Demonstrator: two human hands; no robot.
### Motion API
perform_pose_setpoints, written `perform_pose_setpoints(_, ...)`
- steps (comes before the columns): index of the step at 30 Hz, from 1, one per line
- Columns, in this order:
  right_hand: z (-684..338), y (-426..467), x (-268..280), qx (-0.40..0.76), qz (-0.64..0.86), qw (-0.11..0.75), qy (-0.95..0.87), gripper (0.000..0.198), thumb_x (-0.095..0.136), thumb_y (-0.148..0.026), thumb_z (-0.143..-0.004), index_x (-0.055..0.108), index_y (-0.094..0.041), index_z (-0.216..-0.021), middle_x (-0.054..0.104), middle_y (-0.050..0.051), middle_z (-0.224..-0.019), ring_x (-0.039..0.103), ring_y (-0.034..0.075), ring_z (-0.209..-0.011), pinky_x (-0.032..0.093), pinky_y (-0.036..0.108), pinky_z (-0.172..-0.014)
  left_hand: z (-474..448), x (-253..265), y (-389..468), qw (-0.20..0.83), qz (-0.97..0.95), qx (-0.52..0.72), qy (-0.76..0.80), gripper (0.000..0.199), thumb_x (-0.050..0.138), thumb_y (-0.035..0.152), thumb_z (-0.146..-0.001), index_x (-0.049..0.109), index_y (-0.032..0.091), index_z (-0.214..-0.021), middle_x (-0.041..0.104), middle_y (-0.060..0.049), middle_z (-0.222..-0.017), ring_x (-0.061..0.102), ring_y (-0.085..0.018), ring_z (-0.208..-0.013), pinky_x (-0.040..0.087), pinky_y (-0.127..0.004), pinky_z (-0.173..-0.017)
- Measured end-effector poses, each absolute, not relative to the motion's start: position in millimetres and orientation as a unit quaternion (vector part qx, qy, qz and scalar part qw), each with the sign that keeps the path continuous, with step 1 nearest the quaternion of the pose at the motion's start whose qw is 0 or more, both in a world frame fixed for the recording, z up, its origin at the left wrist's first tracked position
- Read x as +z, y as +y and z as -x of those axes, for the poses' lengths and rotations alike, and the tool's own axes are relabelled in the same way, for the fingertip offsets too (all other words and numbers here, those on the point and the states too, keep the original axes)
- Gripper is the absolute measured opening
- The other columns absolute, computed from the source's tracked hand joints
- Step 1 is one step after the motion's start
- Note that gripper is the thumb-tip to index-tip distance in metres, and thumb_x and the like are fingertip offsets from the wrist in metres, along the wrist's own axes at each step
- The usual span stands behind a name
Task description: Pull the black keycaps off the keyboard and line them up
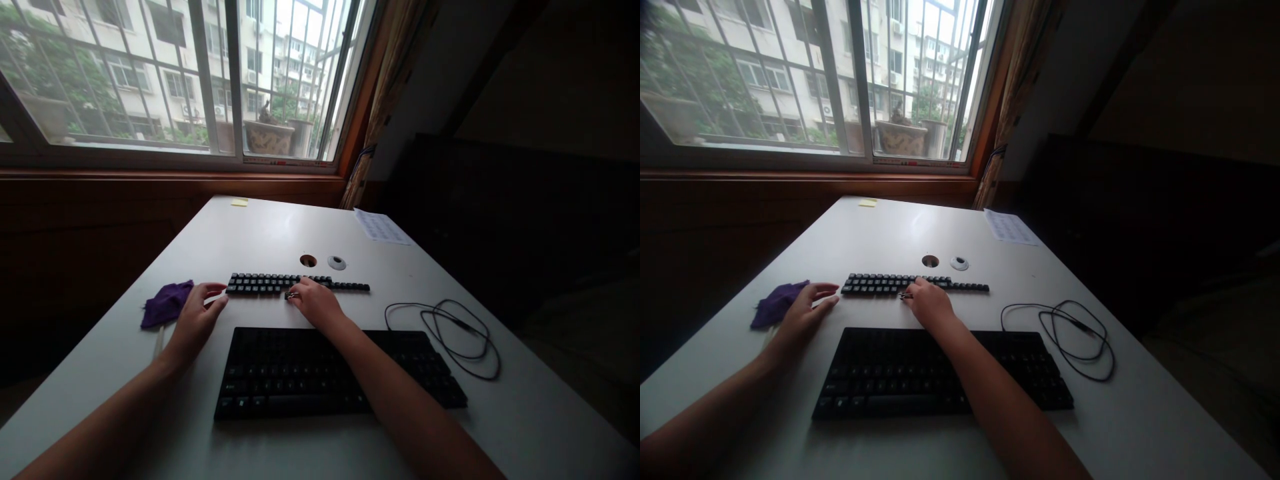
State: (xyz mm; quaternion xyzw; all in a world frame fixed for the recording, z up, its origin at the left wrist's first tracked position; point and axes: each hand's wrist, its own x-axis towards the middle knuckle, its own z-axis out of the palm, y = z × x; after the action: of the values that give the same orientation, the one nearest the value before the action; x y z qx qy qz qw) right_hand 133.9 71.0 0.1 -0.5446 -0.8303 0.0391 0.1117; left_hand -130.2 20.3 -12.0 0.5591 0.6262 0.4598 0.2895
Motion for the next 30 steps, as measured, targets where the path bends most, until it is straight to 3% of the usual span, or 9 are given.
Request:
perform_pose_setpoints(8, -137.2, 70.6, -2.0, 0.048, 0.537, 0.15, -0.829, 0.022, 0.06, -0.036, -0.093, 0.069, -0.024, -0.109, 0.066, 0.005, -0.107, 0.065, 0.018, -0.092, 0.047, 0.026, -0.081, 131.4, -12.8, 21.2, 0.284, -0.567, 0.446, 0.631, 0.044, 0.058, 0.051, -0.08, 0.061, 0.017, -0.108, 0.064, -0.013, -0.116, 0.062, -0.032, -0.11, 0.051, -0.047, -0.091)
perform_pose_setpoints(12, -140.7, 64.4, 1.7, 0.046, 0.532, 0.165, -0.829, 0.018, 0.058, -0.028, -0.093, 0.069, -0.025, -0.107, 0.066, 0.004, -0.105, 0.066, 0.017, -0.091, 0.047, 0.026, -0.081, 131.0, -12.7, 21.1, 0.285, -0.567, 0.448, 0.63, 0.044, 0.058, 0.051, -0.08, 0.061, 0.017, -0.107, 0.064, -0.012, -0.115, 0.061, -0.032, -0.111, 0.052, -0.045, -0.089)
perform_pose_setpoints(30, -133.7, 61.1, -3.8, 0.027, 0.508, 0.111, -0.854, 0.036, 0.048, -0.026, -0.095, 0.062, -0.028, -0.128, 0.065, 0.005, -0.118, 0.065, 0.019, -0.1, 0.05, 0.028, -0.085, 128.5, -11.1, 19.8, 0.285, -0.574, 0.443, 0.627, 0.043, 0.059, 0.051, -0.079, 0.062, 0.017, -0.105, 0.065, -0.012, -0.112, 0.064, -0.031, -0.107, 0.053, -0.044, -0.087)
